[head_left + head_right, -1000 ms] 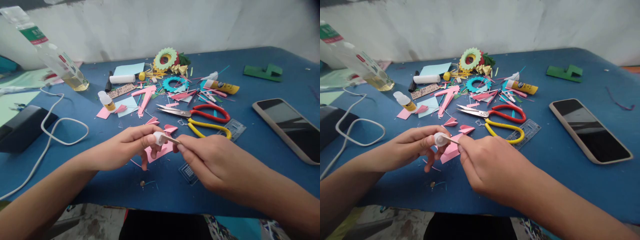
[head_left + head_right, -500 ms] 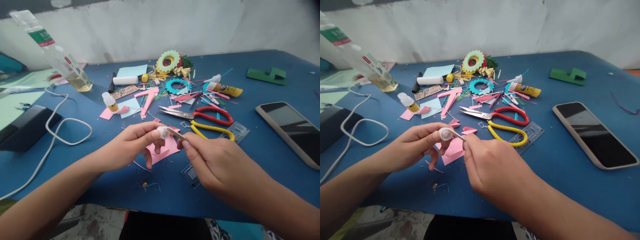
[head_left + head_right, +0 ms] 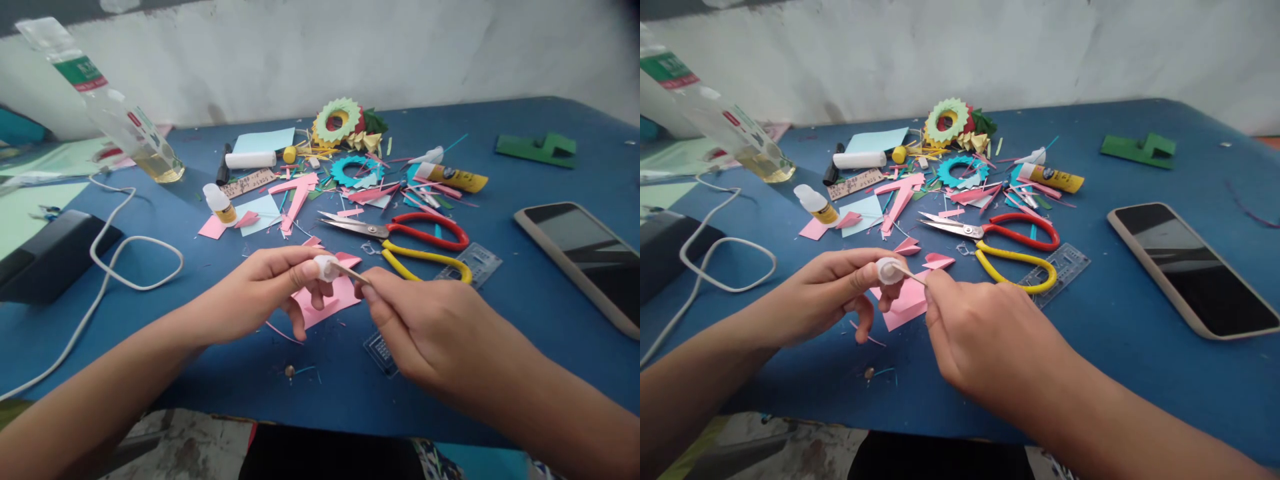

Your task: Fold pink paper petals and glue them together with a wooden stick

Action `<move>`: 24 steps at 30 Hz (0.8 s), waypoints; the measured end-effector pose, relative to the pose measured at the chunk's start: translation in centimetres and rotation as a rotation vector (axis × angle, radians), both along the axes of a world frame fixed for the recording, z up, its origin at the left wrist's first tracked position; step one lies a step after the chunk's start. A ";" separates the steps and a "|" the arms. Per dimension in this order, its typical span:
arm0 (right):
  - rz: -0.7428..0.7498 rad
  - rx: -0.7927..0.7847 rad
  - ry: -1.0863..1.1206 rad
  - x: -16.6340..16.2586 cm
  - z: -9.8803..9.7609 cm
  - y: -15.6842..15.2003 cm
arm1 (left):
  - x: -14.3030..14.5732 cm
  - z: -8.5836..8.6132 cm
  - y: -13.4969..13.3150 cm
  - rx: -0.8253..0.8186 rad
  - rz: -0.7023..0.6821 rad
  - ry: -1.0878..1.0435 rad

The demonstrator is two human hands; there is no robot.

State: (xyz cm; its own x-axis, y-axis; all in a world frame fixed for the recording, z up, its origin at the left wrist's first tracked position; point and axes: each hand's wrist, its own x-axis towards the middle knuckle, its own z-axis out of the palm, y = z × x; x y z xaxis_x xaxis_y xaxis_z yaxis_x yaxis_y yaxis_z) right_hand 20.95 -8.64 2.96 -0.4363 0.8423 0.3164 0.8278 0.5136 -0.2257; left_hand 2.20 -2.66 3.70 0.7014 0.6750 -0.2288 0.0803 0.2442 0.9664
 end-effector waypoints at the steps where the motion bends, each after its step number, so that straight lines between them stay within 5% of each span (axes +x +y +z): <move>1: 0.000 0.024 -0.015 0.0 -0.1 0.0 | 0.0 0.0 0.0 -0.011 -0.002 0.001; 9: -0.035 0.310 -0.171 -0.3 -0.5 -0.1 | 0.2 0.0 -0.1 -0.081 0.012 -0.032; 16: -0.046 0.263 -0.141 -0.2 -0.7 -0.1 | 0.4 -0.3 0.0 -0.100 0.039 -0.033; 19: -0.063 0.086 0.022 0.0 -0.3 0.0 | 0.3 -0.4 0.3 -0.108 0.101 -0.062; 24: -0.010 -0.592 0.549 0.4 0.9 0.5 | -0.2 -0.6 1.4 0.018 0.301 0.005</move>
State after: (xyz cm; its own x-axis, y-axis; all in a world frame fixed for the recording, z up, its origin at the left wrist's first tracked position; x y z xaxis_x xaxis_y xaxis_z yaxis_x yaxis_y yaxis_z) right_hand 21.37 -8.14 3.85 -0.3398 0.9404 -0.0163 0.5239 0.1748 -0.8336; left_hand 2.04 -1.24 3.09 0.4683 0.8563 -0.2178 0.0114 0.2406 0.9706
